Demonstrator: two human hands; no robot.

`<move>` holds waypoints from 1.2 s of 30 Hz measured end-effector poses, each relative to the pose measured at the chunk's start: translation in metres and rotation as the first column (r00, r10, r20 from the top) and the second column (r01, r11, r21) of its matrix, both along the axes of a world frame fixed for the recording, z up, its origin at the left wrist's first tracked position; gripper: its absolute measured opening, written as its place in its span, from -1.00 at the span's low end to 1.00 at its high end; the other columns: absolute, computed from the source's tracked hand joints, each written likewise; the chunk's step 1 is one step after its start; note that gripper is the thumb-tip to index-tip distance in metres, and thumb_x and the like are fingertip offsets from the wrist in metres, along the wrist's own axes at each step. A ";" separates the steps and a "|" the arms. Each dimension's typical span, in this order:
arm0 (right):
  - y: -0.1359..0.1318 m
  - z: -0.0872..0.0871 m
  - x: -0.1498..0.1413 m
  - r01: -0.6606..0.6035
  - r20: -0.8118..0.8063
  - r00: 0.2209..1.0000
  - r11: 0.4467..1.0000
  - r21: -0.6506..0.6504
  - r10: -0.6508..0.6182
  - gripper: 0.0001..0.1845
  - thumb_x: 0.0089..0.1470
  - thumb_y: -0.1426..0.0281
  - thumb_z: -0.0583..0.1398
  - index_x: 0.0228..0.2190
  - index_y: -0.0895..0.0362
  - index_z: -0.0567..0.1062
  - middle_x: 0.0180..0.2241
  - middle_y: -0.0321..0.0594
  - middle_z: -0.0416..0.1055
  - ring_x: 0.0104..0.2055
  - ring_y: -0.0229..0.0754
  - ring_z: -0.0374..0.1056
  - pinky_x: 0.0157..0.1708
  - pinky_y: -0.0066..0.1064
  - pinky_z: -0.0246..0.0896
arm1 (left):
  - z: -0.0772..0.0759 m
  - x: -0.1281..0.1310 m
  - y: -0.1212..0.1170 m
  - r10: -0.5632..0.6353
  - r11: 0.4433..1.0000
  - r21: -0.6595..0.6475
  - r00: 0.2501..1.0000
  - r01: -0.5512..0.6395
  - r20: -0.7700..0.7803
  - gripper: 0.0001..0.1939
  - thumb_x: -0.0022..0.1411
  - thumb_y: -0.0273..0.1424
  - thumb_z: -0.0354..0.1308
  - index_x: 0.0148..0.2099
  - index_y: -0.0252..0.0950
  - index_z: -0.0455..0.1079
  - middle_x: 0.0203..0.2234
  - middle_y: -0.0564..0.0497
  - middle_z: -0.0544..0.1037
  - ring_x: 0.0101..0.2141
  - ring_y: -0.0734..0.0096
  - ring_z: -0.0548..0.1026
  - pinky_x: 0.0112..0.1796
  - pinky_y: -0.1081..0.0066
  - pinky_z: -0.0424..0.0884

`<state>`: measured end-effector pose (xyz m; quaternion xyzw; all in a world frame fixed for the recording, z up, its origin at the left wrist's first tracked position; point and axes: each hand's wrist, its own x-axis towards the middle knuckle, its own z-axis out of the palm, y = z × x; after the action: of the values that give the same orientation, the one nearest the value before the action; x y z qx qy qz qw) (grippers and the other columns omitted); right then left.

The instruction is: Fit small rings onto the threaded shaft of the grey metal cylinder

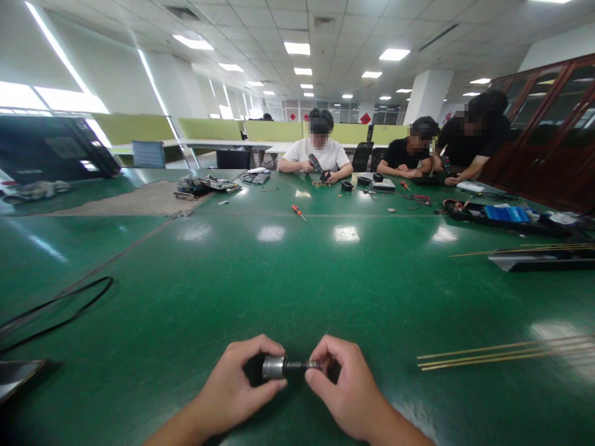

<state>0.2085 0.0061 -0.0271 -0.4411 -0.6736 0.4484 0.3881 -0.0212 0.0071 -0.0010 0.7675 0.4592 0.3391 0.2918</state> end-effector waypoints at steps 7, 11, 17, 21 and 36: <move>0.000 -0.001 0.001 0.001 -0.037 0.999 1.000 0.000 -0.001 -0.91 0.04 0.37 0.24 -0.42 0.15 0.44 -0.49 -0.30 0.34 -0.42 -0.20 0.27 -0.37 -0.39 0.12 | 0.000 -0.001 0.000 -0.004 1.000 0.017 1.000 0.004 0.001 -0.75 0.01 -0.50 0.33 -0.22 -0.20 0.46 -0.41 0.15 0.58 -0.38 0.42 0.54 -0.30 0.45 0.34; 0.000 0.000 0.001 0.001 -0.057 0.998 1.000 0.003 -0.001 -0.91 0.04 0.38 0.24 -0.42 0.15 0.44 -0.49 -0.31 0.34 -0.42 -0.20 0.27 -0.38 -0.40 0.12 | 0.000 -0.001 0.000 -0.006 1.000 0.015 1.000 0.005 0.015 -0.76 0.02 -0.50 0.33 -0.21 -0.20 0.46 -0.41 0.15 0.58 -0.38 0.43 0.55 -0.29 0.46 0.35; 0.000 0.001 0.002 -0.004 -0.064 0.998 1.000 0.008 0.004 -0.93 0.04 0.40 0.24 -0.42 0.14 0.44 -0.49 -0.30 0.35 -0.40 -0.20 0.28 -0.36 -0.40 0.13 | 0.001 -0.002 -0.001 0.010 1.000 0.011 1.000 -0.010 0.012 -0.75 0.00 -0.49 0.34 -0.22 -0.21 0.47 -0.42 0.14 0.58 -0.38 0.40 0.55 -0.29 0.44 0.34; 0.000 0.000 0.003 -0.006 -0.065 0.998 1.000 0.009 0.007 -0.93 0.05 0.40 0.24 -0.42 0.14 0.44 -0.48 -0.30 0.34 -0.40 -0.20 0.27 -0.35 -0.39 0.13 | 0.004 -0.001 -0.001 0.007 1.000 0.000 1.000 -0.007 0.012 -0.77 0.01 -0.48 0.32 -0.22 -0.22 0.47 -0.42 0.12 0.59 -0.38 0.37 0.54 -0.29 0.42 0.34; 0.001 -0.003 0.002 0.001 -0.106 0.994 1.000 -0.012 -0.002 -0.91 0.06 0.39 0.24 -0.42 0.14 0.43 -0.49 -0.32 0.31 -0.42 -0.21 0.25 -0.39 -0.41 0.10 | 0.005 0.000 0.000 0.022 0.999 -0.027 0.999 -0.021 0.027 -0.76 0.01 -0.48 0.33 -0.22 -0.22 0.48 -0.41 0.12 0.58 -0.37 0.37 0.54 -0.29 0.41 0.33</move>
<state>0.2108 0.0071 -0.0299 -0.4197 -0.6490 0.4749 0.4209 -0.0217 0.0073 0.0037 0.7538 0.4678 0.3465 0.3047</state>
